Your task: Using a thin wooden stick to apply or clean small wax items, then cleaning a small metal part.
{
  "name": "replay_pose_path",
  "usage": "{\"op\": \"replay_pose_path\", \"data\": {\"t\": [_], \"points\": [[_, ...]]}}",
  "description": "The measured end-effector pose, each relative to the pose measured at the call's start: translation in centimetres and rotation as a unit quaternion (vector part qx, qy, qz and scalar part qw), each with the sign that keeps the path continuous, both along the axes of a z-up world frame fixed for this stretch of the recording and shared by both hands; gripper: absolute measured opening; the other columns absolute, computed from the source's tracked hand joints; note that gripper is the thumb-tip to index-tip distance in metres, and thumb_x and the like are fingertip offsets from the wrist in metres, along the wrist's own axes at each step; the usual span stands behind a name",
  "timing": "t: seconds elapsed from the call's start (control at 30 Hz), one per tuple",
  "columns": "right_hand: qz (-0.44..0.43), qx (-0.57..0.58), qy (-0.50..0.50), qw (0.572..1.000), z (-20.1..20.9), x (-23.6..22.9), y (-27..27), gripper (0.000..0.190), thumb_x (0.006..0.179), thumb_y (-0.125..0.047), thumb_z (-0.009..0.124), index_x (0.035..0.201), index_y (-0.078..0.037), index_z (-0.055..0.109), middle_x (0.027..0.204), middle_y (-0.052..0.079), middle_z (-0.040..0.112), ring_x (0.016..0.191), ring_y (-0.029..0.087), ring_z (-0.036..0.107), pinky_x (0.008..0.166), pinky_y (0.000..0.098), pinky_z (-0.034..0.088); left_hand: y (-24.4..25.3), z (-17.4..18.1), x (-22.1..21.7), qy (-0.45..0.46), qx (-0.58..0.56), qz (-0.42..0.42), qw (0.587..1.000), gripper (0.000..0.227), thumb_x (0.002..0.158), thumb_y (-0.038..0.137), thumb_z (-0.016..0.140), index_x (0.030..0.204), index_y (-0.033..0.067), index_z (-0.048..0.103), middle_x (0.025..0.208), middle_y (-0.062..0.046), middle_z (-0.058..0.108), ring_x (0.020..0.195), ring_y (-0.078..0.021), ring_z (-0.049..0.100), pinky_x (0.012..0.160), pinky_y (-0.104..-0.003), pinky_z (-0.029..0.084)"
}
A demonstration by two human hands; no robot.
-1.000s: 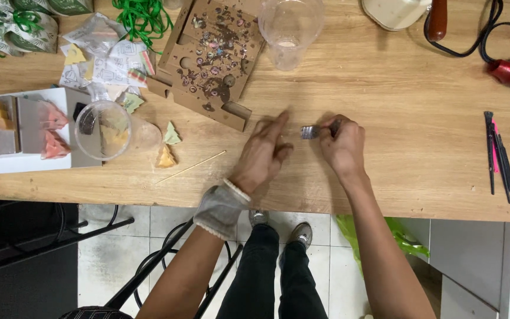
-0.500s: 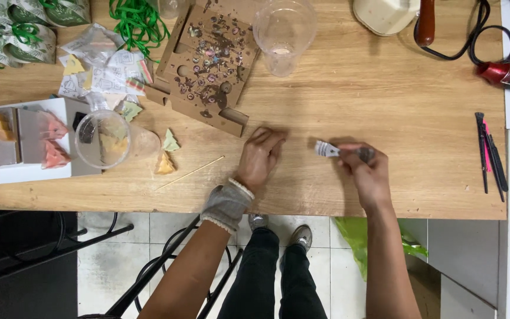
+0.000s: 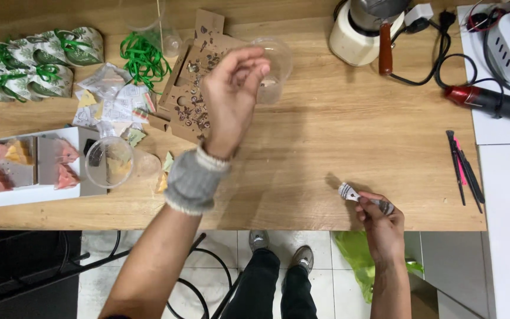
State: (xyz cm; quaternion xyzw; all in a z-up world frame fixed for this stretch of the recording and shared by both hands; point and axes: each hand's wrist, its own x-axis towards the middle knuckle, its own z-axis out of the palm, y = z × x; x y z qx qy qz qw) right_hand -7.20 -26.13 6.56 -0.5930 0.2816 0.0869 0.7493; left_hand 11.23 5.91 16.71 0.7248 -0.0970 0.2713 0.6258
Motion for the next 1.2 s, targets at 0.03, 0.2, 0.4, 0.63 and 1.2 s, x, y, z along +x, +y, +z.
{"op": "replay_pose_path", "data": {"t": [0.03, 0.2, 0.4, 0.63, 1.2], "points": [[-0.001, -0.005, 0.0, 1.0, 0.8, 0.1, 0.2, 0.016, 0.097, -0.001, 0.063, 0.109, 0.002, 0.073, 0.081, 0.008, 0.068, 0.07, 0.012, 0.056, 0.064, 0.0261, 0.047, 0.4, 0.5, 2.4, 0.0, 0.047, 0.024, 0.999, 0.023, 0.094, -0.011, 0.074, 0.115, -0.0025, 0.071, 0.103, -0.015, 0.078, 0.091, -0.0222, 0.081, 0.08, -0.032, 0.065], [0.0, -0.001, -0.011, 1.0, 1.6, 0.7, -0.5, 0.015, 0.097, -0.001, 0.063, 0.107, 0.002, 0.073, 0.081, 0.007, 0.067, 0.069, 0.012, 0.055, 0.063, 0.0268, 0.046, 1.3, 2.0, 5.9, 0.106, 0.383, -0.052, 0.916, 0.057, 0.066, -0.025, 0.058, 0.116, -0.0022, 0.074, 0.105, -0.02, 0.076, 0.091, -0.0272, 0.077, 0.083, -0.036, 0.062], [0.015, -0.05, -0.024, 0.998, 1.2, 1.4, -0.3, 0.014, 0.096, 0.0, 0.064, 0.107, 0.002, 0.074, 0.081, 0.008, 0.067, 0.07, 0.012, 0.056, 0.063, 0.0267, 0.046, 1.8, 1.1, 3.9, 0.078, 0.432, -0.07, 0.896, 0.041, 0.077, -0.013, 0.068, 0.117, -0.0025, 0.073, 0.098, -0.02, 0.078, 0.086, -0.0257, 0.077, 0.09, -0.045, 0.057], [0.074, -0.102, -0.041, 0.991, -0.5, 2.9, 0.5, 0.018, 0.095, 0.002, 0.063, 0.108, 0.002, 0.074, 0.082, 0.009, 0.069, 0.068, 0.012, 0.056, 0.062, 0.0273, 0.045, 2.1, -9.3, -8.9, 0.094, 0.435, -0.184, 0.876, 0.038, 0.094, 0.014, 0.071, 0.129, 0.0017, 0.067, 0.133, -0.014, 0.069, 0.122, -0.0282, 0.062, 0.107, -0.042, 0.051], [0.039, -0.017, -0.047, 0.998, -2.1, 4.2, 1.9, 0.014, 0.1, 0.001, 0.061, 0.111, 0.004, 0.069, 0.086, 0.011, 0.069, 0.071, 0.013, 0.061, 0.064, 0.0264, 0.051, -1.5, -12.7, -12.5, 0.124, 0.23, 0.047, 0.964, 0.023, 0.087, -0.002, 0.074, 0.11, 0.0018, 0.077, 0.103, -0.012, 0.077, 0.099, -0.0288, 0.068, 0.088, -0.038, 0.057]]}}
